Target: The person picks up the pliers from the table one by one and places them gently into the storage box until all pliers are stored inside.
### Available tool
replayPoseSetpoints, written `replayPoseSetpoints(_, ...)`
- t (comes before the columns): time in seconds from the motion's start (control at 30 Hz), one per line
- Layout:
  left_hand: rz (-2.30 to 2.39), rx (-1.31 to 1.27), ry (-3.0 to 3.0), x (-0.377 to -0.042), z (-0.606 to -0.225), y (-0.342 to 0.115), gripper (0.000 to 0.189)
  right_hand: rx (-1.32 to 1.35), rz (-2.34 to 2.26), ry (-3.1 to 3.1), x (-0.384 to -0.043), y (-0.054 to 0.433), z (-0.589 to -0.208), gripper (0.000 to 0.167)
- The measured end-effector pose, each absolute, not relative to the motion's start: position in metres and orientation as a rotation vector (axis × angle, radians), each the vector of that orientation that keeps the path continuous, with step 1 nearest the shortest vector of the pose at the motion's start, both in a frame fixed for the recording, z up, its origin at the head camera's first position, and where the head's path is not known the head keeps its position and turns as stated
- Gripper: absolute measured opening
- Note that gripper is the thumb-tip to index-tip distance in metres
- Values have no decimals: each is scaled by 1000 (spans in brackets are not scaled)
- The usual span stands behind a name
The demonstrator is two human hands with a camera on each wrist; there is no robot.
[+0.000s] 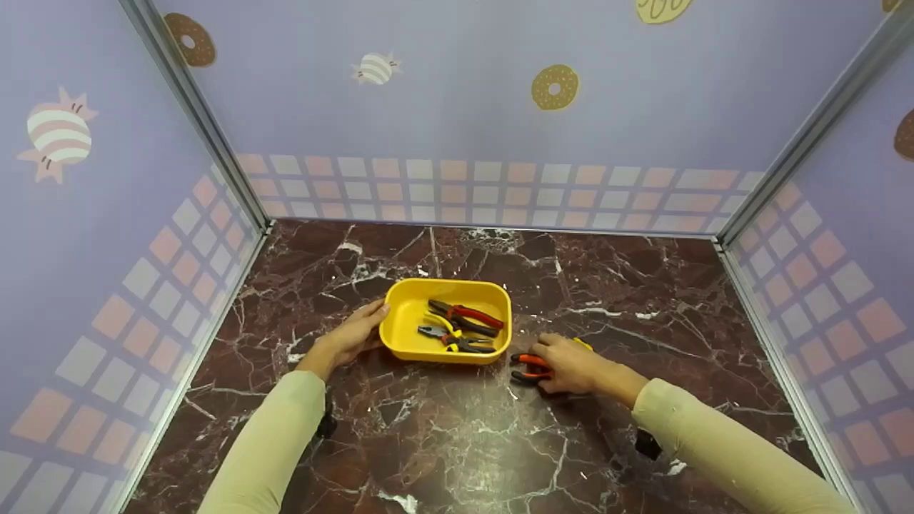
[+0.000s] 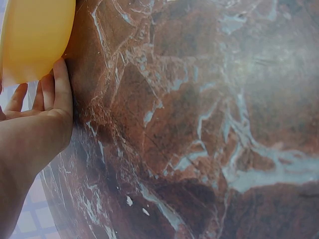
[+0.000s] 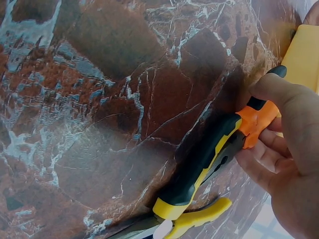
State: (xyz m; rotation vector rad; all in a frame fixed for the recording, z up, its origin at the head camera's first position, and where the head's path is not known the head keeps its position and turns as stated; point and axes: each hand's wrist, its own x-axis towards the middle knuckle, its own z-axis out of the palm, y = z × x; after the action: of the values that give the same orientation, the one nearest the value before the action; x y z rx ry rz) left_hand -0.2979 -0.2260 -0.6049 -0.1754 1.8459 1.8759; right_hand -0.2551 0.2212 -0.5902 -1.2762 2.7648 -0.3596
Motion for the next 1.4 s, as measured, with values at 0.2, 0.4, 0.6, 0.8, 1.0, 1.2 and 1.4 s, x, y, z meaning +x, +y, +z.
replayPoseSetpoints(0.2, 1889, -176, 1836, -297, -606, -226, 69, -1242, -358, 2756, -255, 219, -587, 50)
replayPoseSetpoints(0.4, 1895, -170, 1834, -297, -605, -227, 69, -1221, -356, 2761, -259, 221, -582, 52)
replayPoseSetpoints(0.6, 1892, -199, 1833, -296, -606, -227, 68, -1218, -386, 2774, -264, 226, -576, 56)
replayPoseSetpoints(0.8, 1878, -187, 1852, -297, -606, -227, 66, -1219, -412, 2775, -267, 228, -572, 54)
replayPoseSetpoints(1.0, 1864, -160, 1865, -297, -606, -228, 65, -1168, -403, 2754, -269, 229, -563, 51)
replayPoseSetpoints(1.2, 1880, -147, 1851, -297, -605, -228, 64, -1145, -412, 2780, -273, 229, -557, 52)
replayPoseSetpoints(1.4, 1892, -140, 1833, -297, -607, -228, 65, -1207, -415, 2815, -277, 231, -554, 53)
